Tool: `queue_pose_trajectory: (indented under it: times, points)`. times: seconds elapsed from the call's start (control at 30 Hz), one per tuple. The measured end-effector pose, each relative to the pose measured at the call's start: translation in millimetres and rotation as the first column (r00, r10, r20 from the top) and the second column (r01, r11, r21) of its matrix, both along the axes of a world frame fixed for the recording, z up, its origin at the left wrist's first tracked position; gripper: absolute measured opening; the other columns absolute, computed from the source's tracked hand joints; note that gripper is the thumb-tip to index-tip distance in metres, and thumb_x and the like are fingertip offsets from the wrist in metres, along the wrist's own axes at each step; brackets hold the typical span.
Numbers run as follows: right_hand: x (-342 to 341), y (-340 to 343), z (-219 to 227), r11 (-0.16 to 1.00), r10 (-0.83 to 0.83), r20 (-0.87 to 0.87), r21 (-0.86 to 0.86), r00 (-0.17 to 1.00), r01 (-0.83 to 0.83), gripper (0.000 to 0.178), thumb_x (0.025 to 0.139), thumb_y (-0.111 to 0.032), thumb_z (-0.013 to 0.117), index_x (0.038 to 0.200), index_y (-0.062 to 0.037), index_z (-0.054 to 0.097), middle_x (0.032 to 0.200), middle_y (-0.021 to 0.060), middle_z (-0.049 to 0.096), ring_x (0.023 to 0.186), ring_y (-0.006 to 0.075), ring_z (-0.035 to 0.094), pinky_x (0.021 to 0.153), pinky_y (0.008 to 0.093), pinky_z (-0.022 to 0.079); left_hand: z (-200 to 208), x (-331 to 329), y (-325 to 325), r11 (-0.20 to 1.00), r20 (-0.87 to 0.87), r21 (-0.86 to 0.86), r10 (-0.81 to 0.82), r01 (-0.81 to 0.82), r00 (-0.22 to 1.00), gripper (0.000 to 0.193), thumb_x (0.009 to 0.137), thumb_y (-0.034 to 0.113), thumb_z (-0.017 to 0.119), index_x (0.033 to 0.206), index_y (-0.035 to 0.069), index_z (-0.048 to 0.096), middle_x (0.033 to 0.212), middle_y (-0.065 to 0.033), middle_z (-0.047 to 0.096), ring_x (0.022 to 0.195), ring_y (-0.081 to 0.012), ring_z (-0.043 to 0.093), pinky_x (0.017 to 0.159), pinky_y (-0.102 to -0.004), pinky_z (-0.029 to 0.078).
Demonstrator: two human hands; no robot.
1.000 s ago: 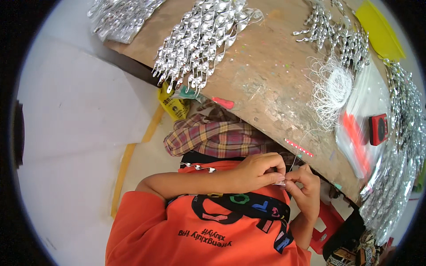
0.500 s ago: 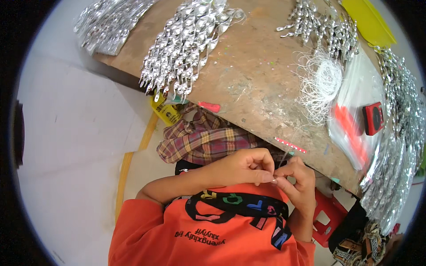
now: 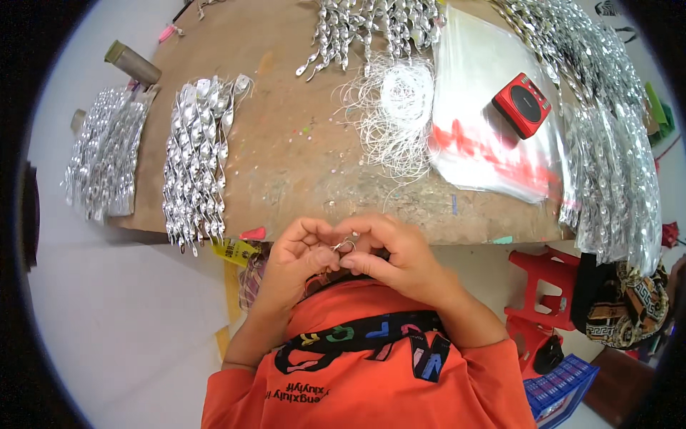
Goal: Assembling small silver-colored toy components at a factory workbench.
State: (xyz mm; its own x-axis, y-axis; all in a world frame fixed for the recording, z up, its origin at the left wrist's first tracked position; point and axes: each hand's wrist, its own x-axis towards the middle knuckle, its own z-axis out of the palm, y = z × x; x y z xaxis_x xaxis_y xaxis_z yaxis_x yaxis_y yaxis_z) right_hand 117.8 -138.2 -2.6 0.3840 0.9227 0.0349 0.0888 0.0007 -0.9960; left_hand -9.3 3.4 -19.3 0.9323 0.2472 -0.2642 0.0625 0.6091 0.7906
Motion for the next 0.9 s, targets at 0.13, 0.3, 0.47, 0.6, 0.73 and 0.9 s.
queue_pose_trajectory:
  times: [0.13, 0.3, 0.47, 0.6, 0.73, 0.9]
  points:
    - [3, 1, -5, 0.999, -0.021, -0.130, -0.028, 0.991, 0.018, 0.028, 0.080, 0.002, 0.060, 0.106, 0.0002, 0.050, 0.084, 0.0069, 0.061, 0.069, 0.0100, 0.060, 0.062, 0.0220, 0.047, -6, 4, 0, 1.000, 0.028, 0.017, 0.000, -0.001, 1.000, 0.027, 0.083, 0.003, 0.060, 0.107, 0.001, 0.047, 0.096, -0.0083, 0.059, 0.083, -0.0110, 0.057, 0.073, -0.0221, 0.047]
    - [4, -3, -11, 0.996, -0.067, -0.229, -0.070, 0.971, 0.053, 0.018, 0.079, 0.003, 0.060, 0.094, 0.0000, 0.051, 0.085, 0.0072, 0.058, 0.069, 0.0110, 0.059, 0.062, 0.0219, 0.047, -3, 7, -9, 0.998, -0.068, 0.053, 0.017, -0.013, 0.998, 0.027, 0.084, 0.003, 0.059, 0.108, 0.002, 0.047, 0.096, -0.0051, 0.058, 0.085, -0.0095, 0.056, 0.073, -0.0217, 0.046]
    - [6, -14, -11, 0.985, -0.148, -0.174, -0.109, 0.974, 0.130, 0.010, 0.077, 0.002, 0.062, 0.085, -0.0009, 0.058, 0.076, 0.0028, 0.058, 0.067, 0.0072, 0.057, 0.059, 0.0205, 0.044, -13, 8, -15, 0.986, -0.012, -0.100, -0.133, 0.131, 0.991, 0.019, 0.087, 0.007, 0.055, 0.105, 0.002, 0.051, 0.099, -0.0052, 0.057, 0.084, -0.0088, 0.054, 0.075, -0.0227, 0.046]
    - [10, -17, -11, 0.982, -0.130, -0.032, -0.146, 0.991, 0.124, 0.010, 0.074, 0.000, 0.066, 0.080, -0.0027, 0.059, 0.075, 0.0025, 0.058, 0.063, 0.0075, 0.053, 0.058, 0.0219, 0.040, -16, 10, -19, 0.983, -0.005, -0.115, -0.142, 0.141, 0.990, 0.014, 0.089, 0.015, 0.055, 0.098, 0.005, 0.054, 0.091, -0.0016, 0.056, 0.077, -0.0068, 0.051, 0.069, -0.0205, 0.042]
    - [15, -16, -10, 0.996, -0.048, 0.175, -0.066, 0.983, 0.061, 0.011, 0.072, -0.005, 0.067, 0.078, -0.0053, 0.058, 0.068, 0.0006, 0.057, 0.059, 0.0093, 0.050, 0.061, 0.0237, 0.036, -11, 11, -17, 0.972, -0.062, -0.152, -0.189, 0.178, 0.980, 0.012, 0.090, 0.018, 0.054, 0.094, 0.006, 0.053, 0.085, 0.0009, 0.054, 0.073, -0.0052, 0.049, 0.062, -0.0187, 0.037]
    - [14, -18, -12, 0.996, -0.057, 0.216, -0.050, 0.975, 0.070, 0.013, 0.070, -0.007, 0.070, 0.079, -0.0062, 0.061, 0.064, 0.0000, 0.055, 0.059, 0.0122, 0.049, 0.062, 0.0252, 0.036, -19, 11, -21, 0.975, 0.012, -0.102, -0.198, 0.198, 0.980, 0.011, 0.090, 0.018, 0.053, 0.093, 0.007, 0.052, 0.081, 0.0017, 0.053, 0.068, -0.0047, 0.045, 0.059, -0.0183, 0.035]
